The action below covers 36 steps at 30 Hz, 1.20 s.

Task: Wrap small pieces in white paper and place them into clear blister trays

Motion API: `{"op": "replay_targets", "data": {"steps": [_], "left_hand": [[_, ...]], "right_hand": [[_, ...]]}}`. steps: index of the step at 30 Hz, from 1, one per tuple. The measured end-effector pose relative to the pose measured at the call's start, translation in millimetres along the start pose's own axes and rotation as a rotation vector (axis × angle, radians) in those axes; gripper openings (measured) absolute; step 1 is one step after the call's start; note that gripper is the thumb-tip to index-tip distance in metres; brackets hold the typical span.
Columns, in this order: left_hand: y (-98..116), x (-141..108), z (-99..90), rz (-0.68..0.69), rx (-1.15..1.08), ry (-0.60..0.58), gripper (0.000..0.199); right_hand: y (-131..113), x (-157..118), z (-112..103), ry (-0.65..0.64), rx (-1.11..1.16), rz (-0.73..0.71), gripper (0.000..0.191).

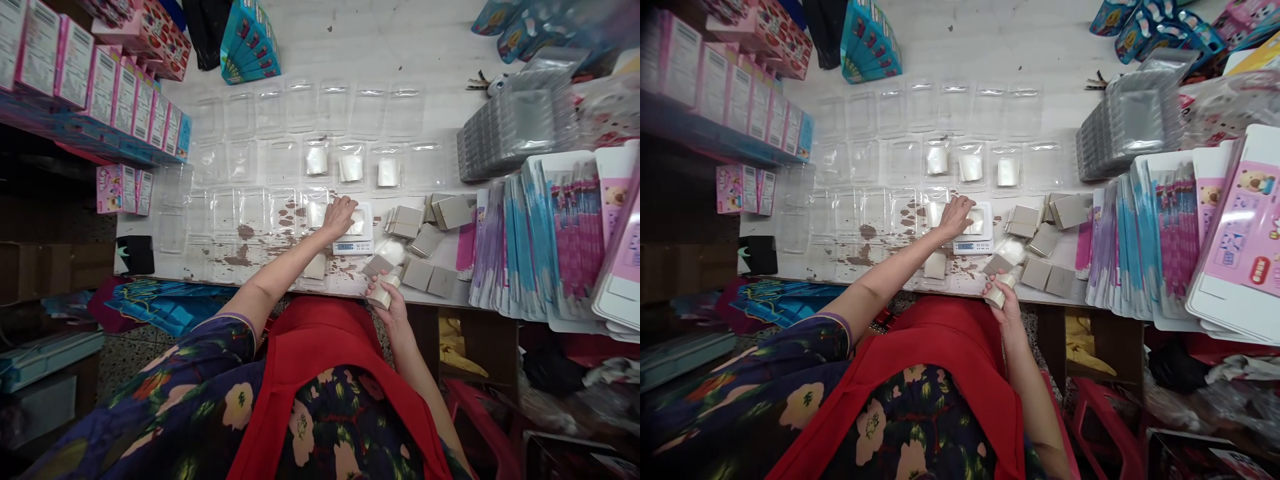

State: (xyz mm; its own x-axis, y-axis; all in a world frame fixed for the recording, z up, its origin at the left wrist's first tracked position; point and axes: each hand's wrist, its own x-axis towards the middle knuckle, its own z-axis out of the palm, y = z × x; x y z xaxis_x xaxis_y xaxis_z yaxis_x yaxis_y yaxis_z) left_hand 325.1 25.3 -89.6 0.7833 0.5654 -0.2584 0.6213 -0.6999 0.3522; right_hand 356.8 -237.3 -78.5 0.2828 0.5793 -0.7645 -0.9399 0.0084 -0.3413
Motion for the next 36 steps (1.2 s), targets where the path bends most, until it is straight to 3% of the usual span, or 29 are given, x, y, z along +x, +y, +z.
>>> {"op": "replay_targets", "data": {"steps": [3,7,10,19,26,36], "left_hand": [[-4,-15,-0.3,0.077,-0.005,0.05,0.034],[-8,-33,13.2,0.278,0.088,-0.062,0.026],[-9,-35,25.0,0.327,0.181,-0.082,0.029],[-8,-27,28.7,0.178,0.052,-0.04,0.028],[-12,-24,28.3,0.144,-0.071,-0.014,0.024],[-19,-26,29.4,0.006,-0.184,0.039,0.02]], "right_hand": [[3,2,2,-0.006,-0.009,0.001,0.042],[7,6,5,0.0,0.004,0.009,0.04],[9,7,5,0.017,0.038,0.021,0.042],[7,7,3,0.044,0.087,0.02,0.045],[5,15,5,0.041,0.082,0.025,0.044],[1,42,27,-0.073,0.093,0.013,0.046]]}}
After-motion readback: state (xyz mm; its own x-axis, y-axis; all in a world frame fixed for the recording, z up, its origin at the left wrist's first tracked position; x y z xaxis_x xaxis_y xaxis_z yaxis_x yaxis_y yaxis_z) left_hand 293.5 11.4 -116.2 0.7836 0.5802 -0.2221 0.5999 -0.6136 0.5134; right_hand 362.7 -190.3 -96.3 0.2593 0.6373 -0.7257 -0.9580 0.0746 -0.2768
